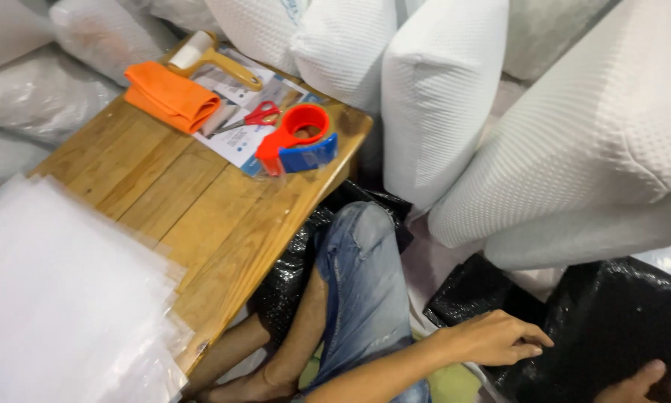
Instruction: Wrapping a pillow in black bubble wrap, securing it with tape, and then cleaning a white pillow with an orange cloth.
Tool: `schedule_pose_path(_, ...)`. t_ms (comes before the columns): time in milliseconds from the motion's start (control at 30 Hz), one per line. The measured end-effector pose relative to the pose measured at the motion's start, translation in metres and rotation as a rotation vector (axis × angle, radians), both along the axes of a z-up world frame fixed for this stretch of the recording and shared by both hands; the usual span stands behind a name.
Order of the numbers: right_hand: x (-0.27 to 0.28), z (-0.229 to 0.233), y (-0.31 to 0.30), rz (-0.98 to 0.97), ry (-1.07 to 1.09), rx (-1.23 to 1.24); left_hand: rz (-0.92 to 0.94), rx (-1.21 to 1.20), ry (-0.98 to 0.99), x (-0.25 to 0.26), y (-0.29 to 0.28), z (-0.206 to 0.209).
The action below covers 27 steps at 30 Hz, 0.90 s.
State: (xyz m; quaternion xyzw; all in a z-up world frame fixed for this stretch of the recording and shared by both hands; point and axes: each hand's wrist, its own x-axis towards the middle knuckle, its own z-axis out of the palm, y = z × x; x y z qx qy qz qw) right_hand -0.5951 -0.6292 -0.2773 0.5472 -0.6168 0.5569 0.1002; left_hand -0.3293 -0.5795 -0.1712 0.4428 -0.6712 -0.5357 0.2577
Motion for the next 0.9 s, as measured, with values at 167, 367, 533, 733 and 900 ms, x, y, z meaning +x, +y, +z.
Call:
schedule_pose_path(167, 0.183, 0.095, 0.027, 0.622, 0.022, -0.086, 0.377, -0.357, 0.075, 0.099, 0.037, 0.064)
schedule_pose_path(367, 0.333, 0.148, 0.046, 1.104, 0.005, -0.093, 1.057, -0.551, 0.020, 0.225, 0.145, 0.136)
schedule_pose_path(533, 0.410, 0.205, 0.044, 1.169, 0.037, -0.189, 1.537, -0.680, -0.235, 0.272, 0.213, 0.134)
schedule_pose_path(733, 0.464, 0.275, 0.009, 1.121, 0.023, -0.236, 1.638, -0.720, -0.452, 0.287, 0.229, 0.107)
schedule_pose_path(900, 0.526, 0.315, -0.028, 1.222, 0.250, -0.240, 1.454, -0.669, -0.756, 0.290, 0.226, 0.081)
